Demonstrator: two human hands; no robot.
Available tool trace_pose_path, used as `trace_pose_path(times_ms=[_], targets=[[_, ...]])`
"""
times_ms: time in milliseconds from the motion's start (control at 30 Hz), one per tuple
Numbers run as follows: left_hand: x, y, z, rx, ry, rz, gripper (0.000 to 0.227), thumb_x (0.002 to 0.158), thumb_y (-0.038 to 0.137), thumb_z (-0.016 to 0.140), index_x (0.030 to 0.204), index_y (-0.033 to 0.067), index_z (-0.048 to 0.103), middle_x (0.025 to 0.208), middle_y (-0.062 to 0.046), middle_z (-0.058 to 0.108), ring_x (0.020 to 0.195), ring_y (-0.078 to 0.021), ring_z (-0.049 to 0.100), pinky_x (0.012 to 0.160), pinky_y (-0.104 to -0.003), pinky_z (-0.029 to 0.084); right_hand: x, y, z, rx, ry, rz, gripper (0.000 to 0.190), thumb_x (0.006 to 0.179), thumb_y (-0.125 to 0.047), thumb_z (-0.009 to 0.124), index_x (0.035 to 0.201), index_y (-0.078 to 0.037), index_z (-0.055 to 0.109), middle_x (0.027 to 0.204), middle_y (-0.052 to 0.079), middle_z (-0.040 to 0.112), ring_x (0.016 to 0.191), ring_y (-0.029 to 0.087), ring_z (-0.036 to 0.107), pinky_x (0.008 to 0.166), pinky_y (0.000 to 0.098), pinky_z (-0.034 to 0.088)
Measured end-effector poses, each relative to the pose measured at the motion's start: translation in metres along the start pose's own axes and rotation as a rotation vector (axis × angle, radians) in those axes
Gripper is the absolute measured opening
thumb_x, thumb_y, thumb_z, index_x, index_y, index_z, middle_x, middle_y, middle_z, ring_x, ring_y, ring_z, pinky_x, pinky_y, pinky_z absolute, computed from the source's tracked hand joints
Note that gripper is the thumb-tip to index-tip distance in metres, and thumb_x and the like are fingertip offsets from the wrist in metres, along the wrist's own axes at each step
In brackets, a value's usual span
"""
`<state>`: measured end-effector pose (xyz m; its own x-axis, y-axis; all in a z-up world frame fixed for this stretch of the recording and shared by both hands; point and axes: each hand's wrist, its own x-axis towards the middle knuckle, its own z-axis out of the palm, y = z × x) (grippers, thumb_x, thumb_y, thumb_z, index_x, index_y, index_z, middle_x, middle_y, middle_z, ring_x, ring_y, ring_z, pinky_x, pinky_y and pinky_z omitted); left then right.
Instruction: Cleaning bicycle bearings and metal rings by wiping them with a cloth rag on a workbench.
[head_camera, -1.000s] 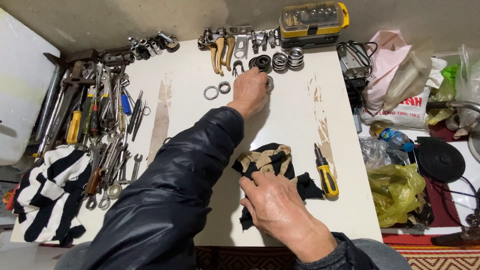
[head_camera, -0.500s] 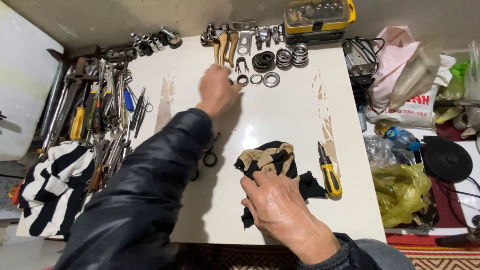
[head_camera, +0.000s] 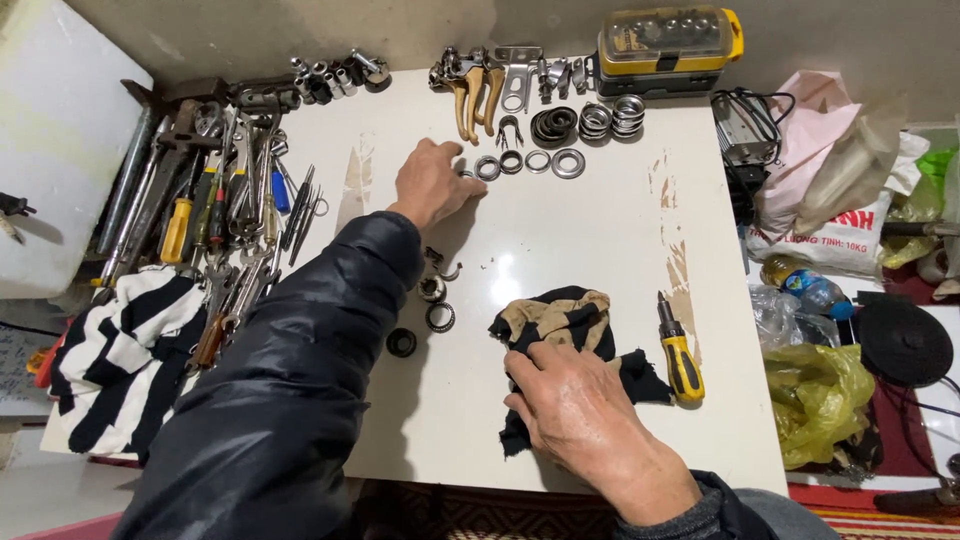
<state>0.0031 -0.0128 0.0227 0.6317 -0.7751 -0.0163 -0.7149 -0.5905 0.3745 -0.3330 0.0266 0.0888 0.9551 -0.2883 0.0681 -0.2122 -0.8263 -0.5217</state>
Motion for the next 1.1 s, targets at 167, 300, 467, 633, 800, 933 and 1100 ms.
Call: trace_pose_path(times_ms=[167, 300, 467, 633, 800, 933, 1100], targets=[[0.011, 0.011, 0.015, 0.024, 0.021, 0.062, 0.058, 0.081, 0.047, 0.082, 0.122, 0.0066, 0.07, 0.109, -0.014, 0.061, 0.096, -0.0287, 0.062, 0.088, -0.041, 0.051, 0.001, 0.001, 0.0, -0.005, -0.01, 0.007, 0.02, 0.082, -0.018, 0.076, 0.096, -0.01, 0.063, 0.078, 0.006, 0.062, 0.066, 0.023, 0.063, 0.062, 0.0395, 0.054], [0.021, 0.011, 0.02, 0.005, 0.008, 0.091, 0.039, 0.083, 0.034, 0.079, 0.107, 0.0029, 0.073, 0.101, -0.012, 0.066, 0.091, -0.0288, 0.066, 0.085, -0.041, 0.053, 0.0, 0.002, 0.001, 0.012, 0.009, 0.02, 0.023, 0.083, -0.018, 0.075, 0.101, -0.01, 0.064, 0.082, 0.007, 0.064, 0.068, 0.026, 0.064, 0.065, 0.0413, 0.054], [0.023, 0.015, 0.011, 0.055, -0.071, 0.066, 0.035, 0.085, 0.036, 0.077, 0.098, 0.004, 0.071, 0.091, -0.01, 0.067, 0.086, -0.0277, 0.066, 0.081, -0.04, 0.052, -0.001, 0.002, 0.0, 0.009, 0.026, 0.003, 0.022, 0.082, -0.017, 0.076, 0.099, -0.01, 0.064, 0.08, 0.007, 0.063, 0.068, 0.025, 0.064, 0.063, 0.0408, 0.054], [0.014, 0.01, 0.007, 0.078, -0.048, 0.068, 0.046, 0.083, 0.043, 0.082, 0.103, 0.0043, 0.071, 0.097, -0.012, 0.065, 0.088, -0.0282, 0.065, 0.081, -0.04, 0.053, -0.001, 0.001, -0.001, -0.001, 0.018, 0.004, 0.021, 0.081, -0.017, 0.077, 0.095, -0.01, 0.063, 0.077, 0.005, 0.06, 0.067, 0.023, 0.063, 0.063, 0.0397, 0.054], [-0.007, 0.006, -0.014, 0.125, -0.138, 0.034, 0.067, 0.076, 0.053, 0.085, 0.119, 0.0033, 0.071, 0.106, -0.017, 0.067, 0.092, -0.0309, 0.067, 0.08, -0.04, 0.054, -0.001, 0.0, -0.003, 0.018, -0.011, 0.016, 0.017, 0.083, -0.017, 0.075, 0.094, -0.01, 0.064, 0.078, 0.006, 0.061, 0.07, 0.023, 0.064, 0.068, 0.0404, 0.054], [-0.007, -0.005, -0.014, 0.073, -0.138, 0.013, 0.048, 0.079, 0.041, 0.082, 0.113, 0.0083, 0.075, 0.107, -0.013, 0.065, 0.101, -0.0302, 0.064, 0.085, -0.041, 0.052, 0.0, 0.0, -0.002, -0.007, -0.04, 0.019, 0.018, 0.084, -0.018, 0.075, 0.096, -0.01, 0.063, 0.078, 0.006, 0.061, 0.071, 0.023, 0.064, 0.069, 0.0403, 0.054], [-0.008, -0.007, -0.013, 0.068, -0.127, 0.086, 0.051, 0.07, 0.042, 0.075, 0.099, 0.0004, 0.073, 0.091, -0.014, 0.071, 0.084, -0.0308, 0.067, 0.077, -0.039, 0.054, -0.001, 0.001, -0.001, -0.005, 0.0, 0.007, 0.019, 0.082, -0.018, 0.077, 0.094, -0.01, 0.064, 0.076, 0.005, 0.06, 0.068, 0.022, 0.063, 0.066, 0.0389, 0.054]])
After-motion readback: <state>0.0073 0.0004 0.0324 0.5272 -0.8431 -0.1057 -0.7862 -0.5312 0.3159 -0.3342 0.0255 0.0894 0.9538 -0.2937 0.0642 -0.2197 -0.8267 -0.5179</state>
